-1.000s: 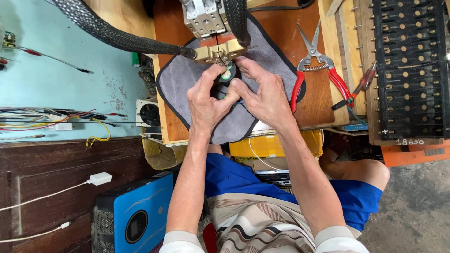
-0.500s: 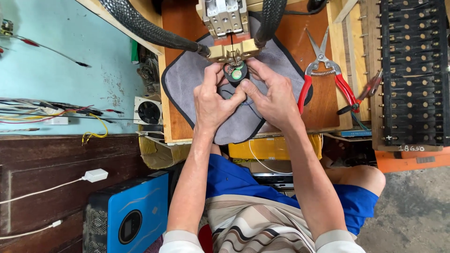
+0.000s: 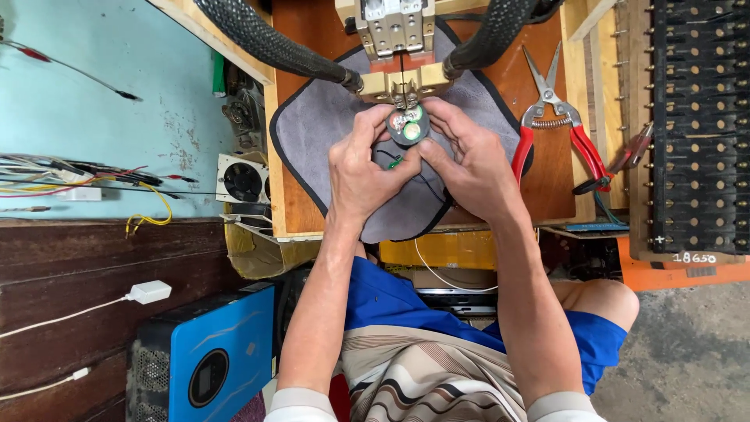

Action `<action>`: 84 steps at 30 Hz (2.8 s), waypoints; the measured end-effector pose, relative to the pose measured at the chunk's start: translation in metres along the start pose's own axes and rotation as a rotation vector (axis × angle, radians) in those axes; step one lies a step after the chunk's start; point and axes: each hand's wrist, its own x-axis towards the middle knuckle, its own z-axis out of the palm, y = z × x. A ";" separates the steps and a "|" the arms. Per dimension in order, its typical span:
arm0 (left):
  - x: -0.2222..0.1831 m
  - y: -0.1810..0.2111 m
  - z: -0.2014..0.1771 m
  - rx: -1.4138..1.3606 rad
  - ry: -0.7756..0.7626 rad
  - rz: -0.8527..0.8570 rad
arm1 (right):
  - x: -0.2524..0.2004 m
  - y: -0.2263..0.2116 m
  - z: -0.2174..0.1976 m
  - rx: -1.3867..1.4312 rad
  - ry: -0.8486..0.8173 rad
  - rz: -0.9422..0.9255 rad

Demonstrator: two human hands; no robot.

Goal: Spot welding battery cells to assemble a battery pack and using pliers to trim wires.

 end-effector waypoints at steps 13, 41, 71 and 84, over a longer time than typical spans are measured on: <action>-0.006 0.004 0.002 0.058 0.088 0.180 | -0.002 -0.002 -0.002 0.213 -0.074 0.091; -0.006 0.004 -0.002 0.014 0.016 0.177 | -0.002 -0.005 -0.002 0.215 -0.068 0.016; -0.006 -0.010 -0.007 0.060 -0.194 0.056 | 0.003 -0.012 0.021 -0.314 0.166 -0.050; -0.006 -0.009 -0.008 0.046 -0.203 0.061 | 0.005 -0.014 0.021 -0.314 0.138 -0.079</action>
